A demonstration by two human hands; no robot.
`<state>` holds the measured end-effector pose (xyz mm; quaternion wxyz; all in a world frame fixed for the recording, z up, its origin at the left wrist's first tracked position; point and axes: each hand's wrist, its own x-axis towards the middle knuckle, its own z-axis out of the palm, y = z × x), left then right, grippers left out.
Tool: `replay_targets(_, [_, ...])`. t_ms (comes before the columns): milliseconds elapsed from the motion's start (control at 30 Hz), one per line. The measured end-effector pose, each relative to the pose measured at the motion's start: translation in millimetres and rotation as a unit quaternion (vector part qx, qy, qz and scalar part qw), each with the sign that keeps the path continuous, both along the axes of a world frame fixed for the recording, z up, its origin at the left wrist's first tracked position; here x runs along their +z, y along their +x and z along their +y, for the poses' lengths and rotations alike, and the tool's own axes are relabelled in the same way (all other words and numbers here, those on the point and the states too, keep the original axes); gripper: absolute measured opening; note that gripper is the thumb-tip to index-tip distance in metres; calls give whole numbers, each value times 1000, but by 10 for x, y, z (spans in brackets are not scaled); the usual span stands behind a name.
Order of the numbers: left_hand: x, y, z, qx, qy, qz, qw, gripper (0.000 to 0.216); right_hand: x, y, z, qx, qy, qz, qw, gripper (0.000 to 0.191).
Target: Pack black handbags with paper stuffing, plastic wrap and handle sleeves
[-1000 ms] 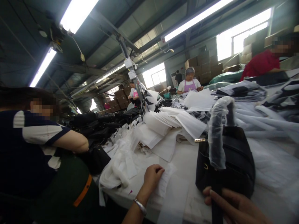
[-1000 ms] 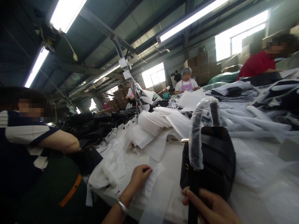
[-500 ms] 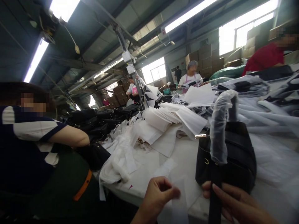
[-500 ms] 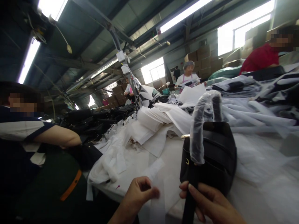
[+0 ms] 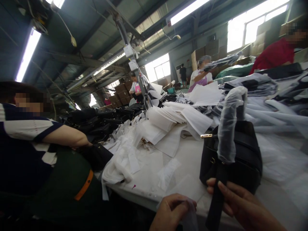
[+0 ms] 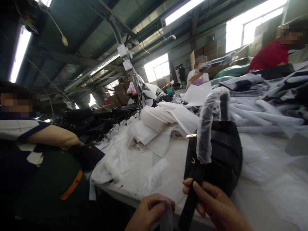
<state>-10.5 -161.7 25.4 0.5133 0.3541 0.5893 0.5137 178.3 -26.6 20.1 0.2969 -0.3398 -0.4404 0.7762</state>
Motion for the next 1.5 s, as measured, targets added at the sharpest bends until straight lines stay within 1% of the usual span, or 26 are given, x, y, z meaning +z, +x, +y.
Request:
replay_targets(100, [-14,57,19,39,1,-112,993,37,53,3,-16,-8,2,-8,1000,56])
replay_targets(167, [-38,75,26,63,8,-135,989,39,72,4,-24,-13,-3,-13,1000,57])
replay_targets(200, [-47,80,24,63,8,-122,990,41,74,3,-27,-15,-6,-15,1000,57])
replay_targets(267, [-54,86,9,59,-3,-64,996,47,71,2,-30,-16,-15,-15,1000,56])
replay_targets(367, [-42,97,-25,62,-25,9,998,47,60,1,-31,-17,-23,-12,1000,55])
replay_targets(467, [-55,106,-36,65,-26,20,997,47,26,10,-25,-11,-26,7,1000,52])
replay_targets(600, [-163,105,-5,69,0,31,997,51,-65,16,-6,0,-32,41,999,49])
replay_targets(667, [-219,103,12,69,7,31,997,49,-91,11,1,-1,-24,36,999,51])
replay_targets(767, [-243,104,17,64,-14,10,998,47,-71,1,-3,0,6,16,1000,57])
replay_targets(900, [-184,102,-7,60,-22,22,998,46,0,-17,-22,-9,24,4,1000,61])
replay_targets(1000, [-139,98,-31,47,-34,27,998,51,31,-48,-33,-27,20,6,999,58])
replay_targets(1067, [-110,103,-43,39,-51,40,997,48,40,-68,-43,-34,23,12,999,55])
replay_targets(1167, [-49,137,-49,48,-87,47,994,40,37,-85,-60,-33,31,21,999,52])
replay_targets(1267, [27,189,-47,61,-117,36,991,39,24,-90,-70,-32,30,26,999,50])
replay_targets(1400, [100,218,-42,54,-122,27,991,42,3,-91,-63,-33,55,13,998,51])
replay_targets(1500, [104,190,-40,38,-120,29,992,43,-12,-79,-45,-26,83,5,996,49])
